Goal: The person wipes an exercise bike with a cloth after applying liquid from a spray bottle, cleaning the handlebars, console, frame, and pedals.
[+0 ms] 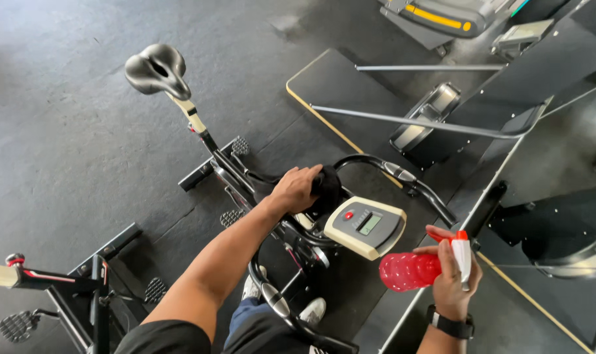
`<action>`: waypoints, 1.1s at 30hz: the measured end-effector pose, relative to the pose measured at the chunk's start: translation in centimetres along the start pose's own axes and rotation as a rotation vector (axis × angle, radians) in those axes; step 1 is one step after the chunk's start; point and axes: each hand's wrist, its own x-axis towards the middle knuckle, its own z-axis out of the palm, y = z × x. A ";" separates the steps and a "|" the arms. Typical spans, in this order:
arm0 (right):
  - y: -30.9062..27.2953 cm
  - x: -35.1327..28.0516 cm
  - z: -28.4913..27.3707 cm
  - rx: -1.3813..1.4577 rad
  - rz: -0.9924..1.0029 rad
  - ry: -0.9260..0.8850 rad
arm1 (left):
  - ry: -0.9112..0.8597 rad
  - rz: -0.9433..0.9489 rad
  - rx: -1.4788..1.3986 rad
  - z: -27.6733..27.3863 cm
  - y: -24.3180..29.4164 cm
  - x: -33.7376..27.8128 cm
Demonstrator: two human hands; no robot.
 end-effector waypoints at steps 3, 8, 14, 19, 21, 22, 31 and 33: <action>4.1 -3.4 -0.4 -0.119 0.227 0.052 | -0.052 -0.092 -0.037 -2.8 2.9 -1.8; 2.7 -7.8 0.0 -0.022 0.384 0.153 | -0.026 -0.075 0.091 -0.5 2.1 -6.3; 2.5 -10.2 -0.3 0.029 0.484 0.196 | 0.005 -0.063 0.104 -1.8 4.7 -0.2; 0.6 -9.1 0.1 -0.053 0.457 0.173 | -0.075 -0.035 -0.040 -2.6 2.6 -2.2; 0.4 -9.4 -0.1 0.017 0.432 0.166 | 0.041 0.074 -0.060 -1.9 1.6 -5.3; 0.5 -9.6 -0.1 0.021 0.440 0.190 | 0.025 0.094 -0.055 -2.3 1.8 -5.6; 3.7 -11.7 0.6 0.081 0.327 0.119 | -0.187 -0.159 -0.003 -2.9 3.3 1.7; 3.3 -11.4 1.3 0.060 0.331 0.113 | -0.102 -0.039 -0.018 -0.6 0.6 2.3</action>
